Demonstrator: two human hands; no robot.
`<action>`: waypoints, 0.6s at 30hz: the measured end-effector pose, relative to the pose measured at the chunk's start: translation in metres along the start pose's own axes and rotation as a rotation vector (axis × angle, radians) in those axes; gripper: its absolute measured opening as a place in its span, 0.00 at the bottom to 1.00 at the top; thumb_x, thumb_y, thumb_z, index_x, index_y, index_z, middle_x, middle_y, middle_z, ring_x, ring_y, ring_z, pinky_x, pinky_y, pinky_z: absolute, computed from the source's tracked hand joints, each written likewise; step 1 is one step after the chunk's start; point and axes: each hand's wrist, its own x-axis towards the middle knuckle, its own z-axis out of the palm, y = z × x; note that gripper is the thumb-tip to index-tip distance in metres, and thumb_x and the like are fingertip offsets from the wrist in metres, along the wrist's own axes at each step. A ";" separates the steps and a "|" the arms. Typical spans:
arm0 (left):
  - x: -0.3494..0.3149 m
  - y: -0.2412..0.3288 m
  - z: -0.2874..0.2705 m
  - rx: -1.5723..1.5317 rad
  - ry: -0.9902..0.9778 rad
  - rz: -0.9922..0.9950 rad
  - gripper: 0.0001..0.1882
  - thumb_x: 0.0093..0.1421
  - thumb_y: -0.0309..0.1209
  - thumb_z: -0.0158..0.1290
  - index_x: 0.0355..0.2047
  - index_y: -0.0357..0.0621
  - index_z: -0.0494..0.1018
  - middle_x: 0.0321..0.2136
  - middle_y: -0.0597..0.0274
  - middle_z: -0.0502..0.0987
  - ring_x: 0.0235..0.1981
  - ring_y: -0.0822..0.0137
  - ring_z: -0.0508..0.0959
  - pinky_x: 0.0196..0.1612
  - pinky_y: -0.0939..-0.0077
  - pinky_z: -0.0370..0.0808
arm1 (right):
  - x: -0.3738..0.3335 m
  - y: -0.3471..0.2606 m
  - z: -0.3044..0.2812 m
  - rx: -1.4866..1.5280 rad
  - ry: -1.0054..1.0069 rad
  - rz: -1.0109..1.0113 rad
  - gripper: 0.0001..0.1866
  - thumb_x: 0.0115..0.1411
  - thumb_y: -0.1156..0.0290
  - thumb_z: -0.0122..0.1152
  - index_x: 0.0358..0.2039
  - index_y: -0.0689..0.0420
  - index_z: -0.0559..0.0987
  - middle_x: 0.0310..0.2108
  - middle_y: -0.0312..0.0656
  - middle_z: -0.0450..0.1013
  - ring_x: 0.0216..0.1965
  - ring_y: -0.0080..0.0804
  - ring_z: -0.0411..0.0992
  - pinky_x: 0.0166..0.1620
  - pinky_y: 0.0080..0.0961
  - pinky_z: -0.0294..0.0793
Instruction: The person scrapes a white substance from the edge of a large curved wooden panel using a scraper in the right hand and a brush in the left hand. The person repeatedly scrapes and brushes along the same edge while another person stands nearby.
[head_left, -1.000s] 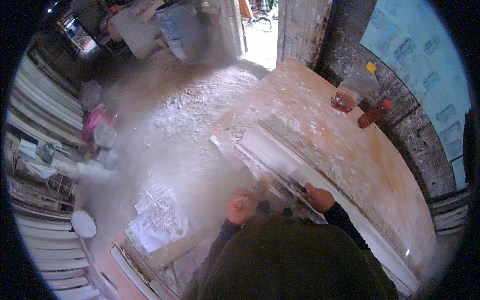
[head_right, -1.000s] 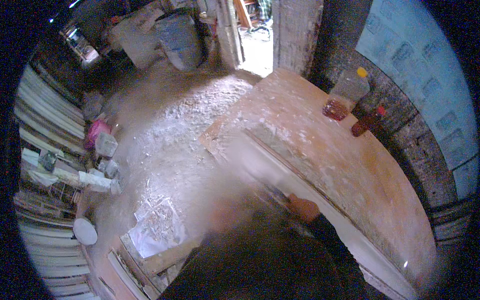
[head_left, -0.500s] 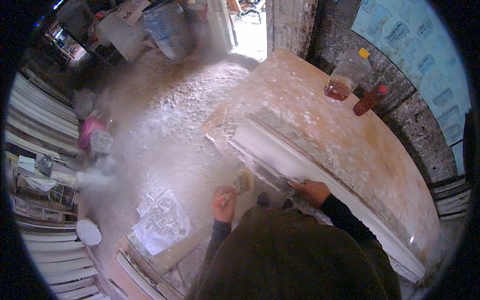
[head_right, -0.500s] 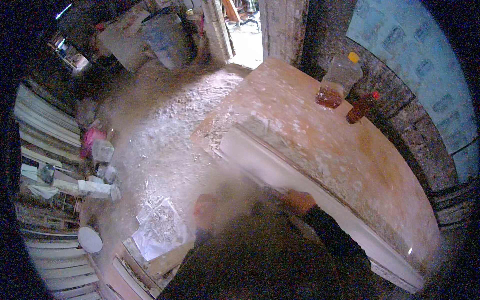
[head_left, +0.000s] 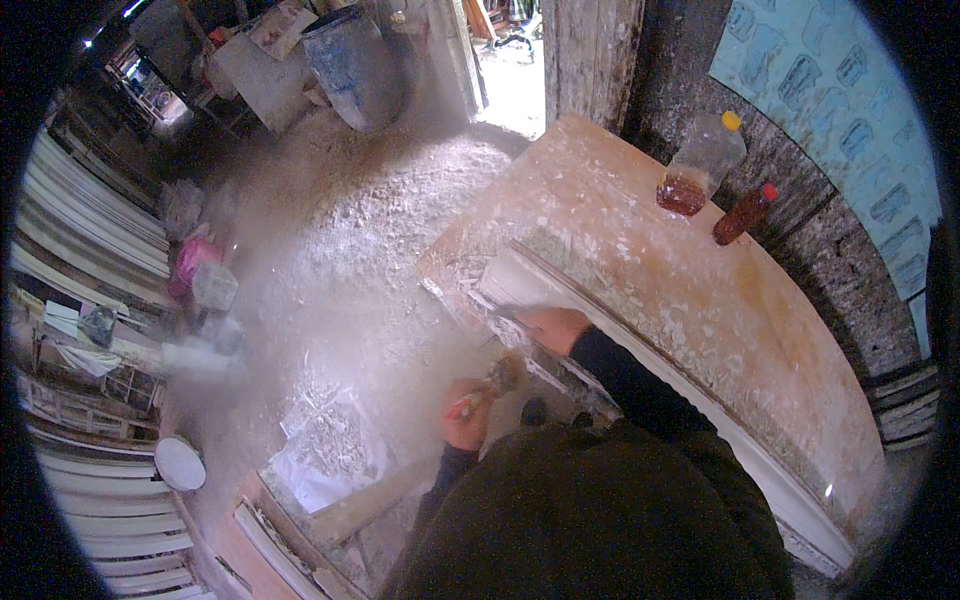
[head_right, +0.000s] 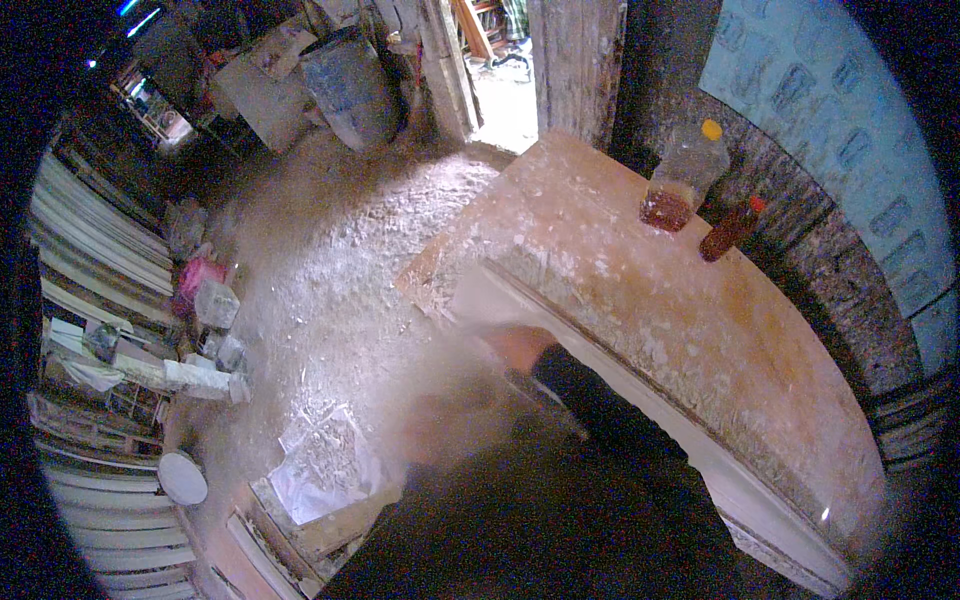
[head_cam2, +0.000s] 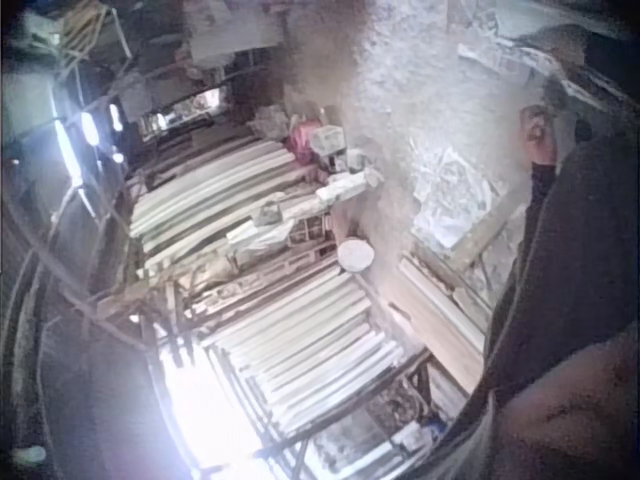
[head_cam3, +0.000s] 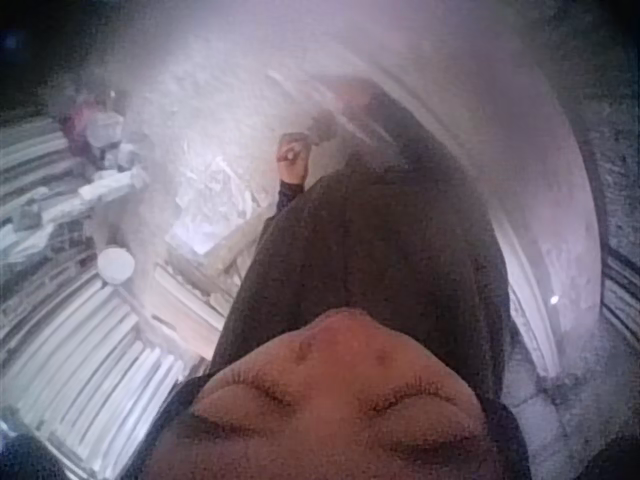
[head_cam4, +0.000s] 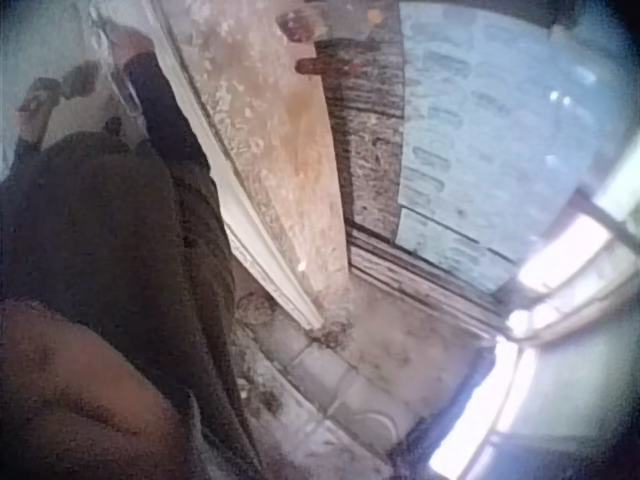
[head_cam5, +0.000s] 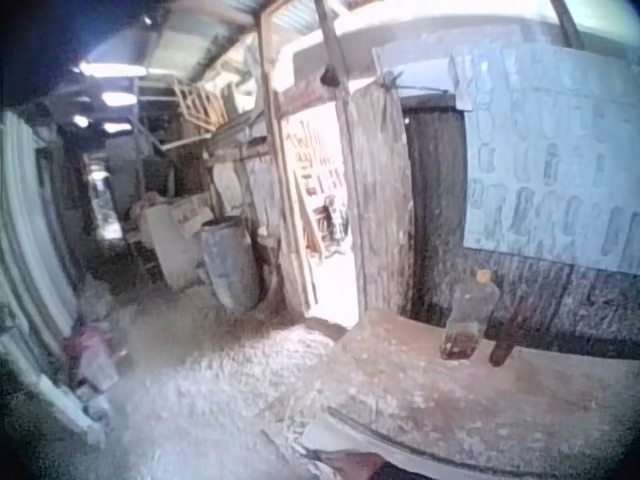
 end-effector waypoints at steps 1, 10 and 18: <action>-0.002 -0.003 0.002 -0.036 0.005 -0.036 0.03 0.48 0.22 0.51 0.26 0.40 0.72 0.28 0.60 0.71 0.31 0.67 0.72 0.35 0.77 0.68 | -0.019 -0.005 -0.008 0.068 0.039 -0.035 0.20 0.55 0.62 0.43 0.50 0.42 0.65 0.35 0.50 0.69 0.35 0.49 0.68 0.37 0.41 0.68; 0.000 -0.012 0.018 -0.023 0.021 -0.081 0.04 0.49 0.24 0.52 0.27 0.40 0.72 0.27 0.60 0.72 0.30 0.67 0.72 0.34 0.77 0.68 | -0.050 0.000 0.008 -0.173 -0.076 0.089 0.21 0.55 0.64 0.42 0.51 0.41 0.63 0.31 0.51 0.70 0.32 0.50 0.68 0.34 0.42 0.67; -0.012 0.010 -0.003 -0.007 0.037 -0.154 0.02 0.50 0.24 0.52 0.25 0.39 0.71 0.25 0.59 0.71 0.29 0.66 0.72 0.34 0.76 0.68 | 0.097 -0.013 0.035 -0.124 -0.078 0.091 0.17 0.55 0.65 0.42 0.45 0.48 0.68 0.38 0.47 0.70 0.38 0.47 0.69 0.39 0.40 0.67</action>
